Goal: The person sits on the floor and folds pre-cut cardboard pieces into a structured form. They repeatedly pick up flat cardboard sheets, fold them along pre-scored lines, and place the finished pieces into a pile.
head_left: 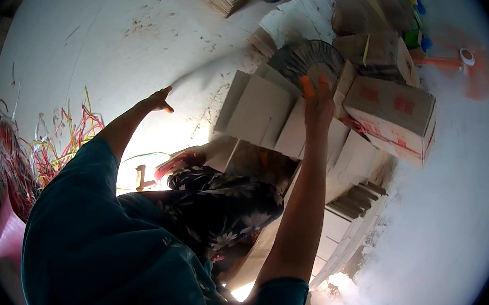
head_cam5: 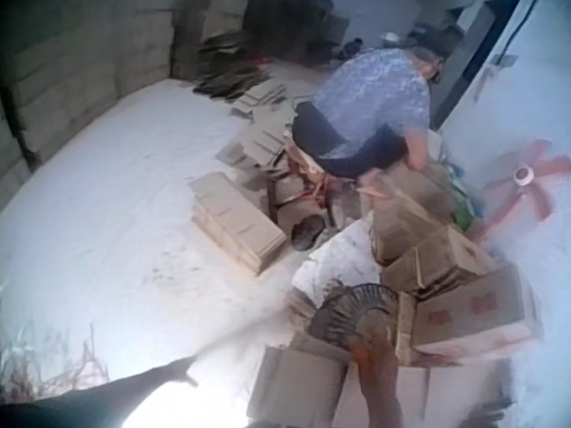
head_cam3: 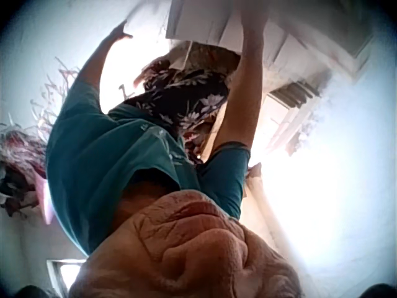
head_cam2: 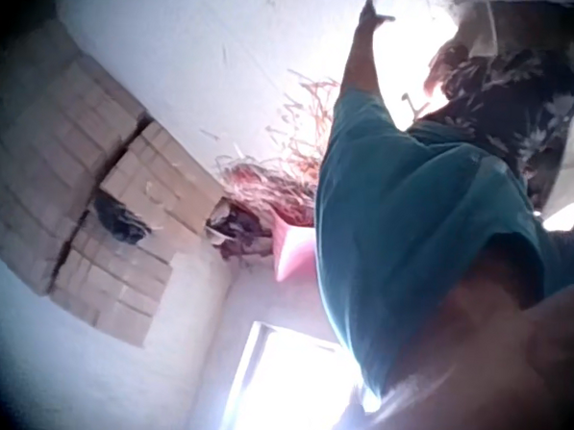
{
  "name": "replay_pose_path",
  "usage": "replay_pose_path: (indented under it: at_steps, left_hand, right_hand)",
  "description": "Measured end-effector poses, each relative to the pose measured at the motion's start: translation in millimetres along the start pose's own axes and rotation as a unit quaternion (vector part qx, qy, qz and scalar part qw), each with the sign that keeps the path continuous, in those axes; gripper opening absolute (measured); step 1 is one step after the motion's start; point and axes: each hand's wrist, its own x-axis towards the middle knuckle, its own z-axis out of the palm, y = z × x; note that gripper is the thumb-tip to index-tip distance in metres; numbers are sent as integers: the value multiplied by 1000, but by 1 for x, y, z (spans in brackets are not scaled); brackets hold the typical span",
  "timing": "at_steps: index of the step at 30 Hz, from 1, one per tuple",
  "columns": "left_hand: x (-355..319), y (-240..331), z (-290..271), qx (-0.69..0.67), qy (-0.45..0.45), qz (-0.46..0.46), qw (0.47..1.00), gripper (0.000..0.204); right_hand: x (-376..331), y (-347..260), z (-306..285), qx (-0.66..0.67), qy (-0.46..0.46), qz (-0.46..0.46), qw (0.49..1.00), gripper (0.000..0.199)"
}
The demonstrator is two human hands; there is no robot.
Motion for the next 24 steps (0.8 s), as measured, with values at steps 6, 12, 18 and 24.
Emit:
replay_pose_path:
  at_steps: [6,12,18,24]
  left_hand:
    - [1,-23,-2,1,-12,-8,1000,109]
    - [28,-30,-4,-9,63,51,997,103]
    - [85,47,-35,-37,127,153,979,96]
    - [165,141,-56,-213,117,228,943,77]
  right_hand:
    - [56,-6,29,-78,-21,-39,996,98]
    - [84,-5,52,-122,-182,13,976,119]
    - [83,-5,49,-96,-234,51,966,108]
    - [90,-2,49,-117,-210,-102,965,78]
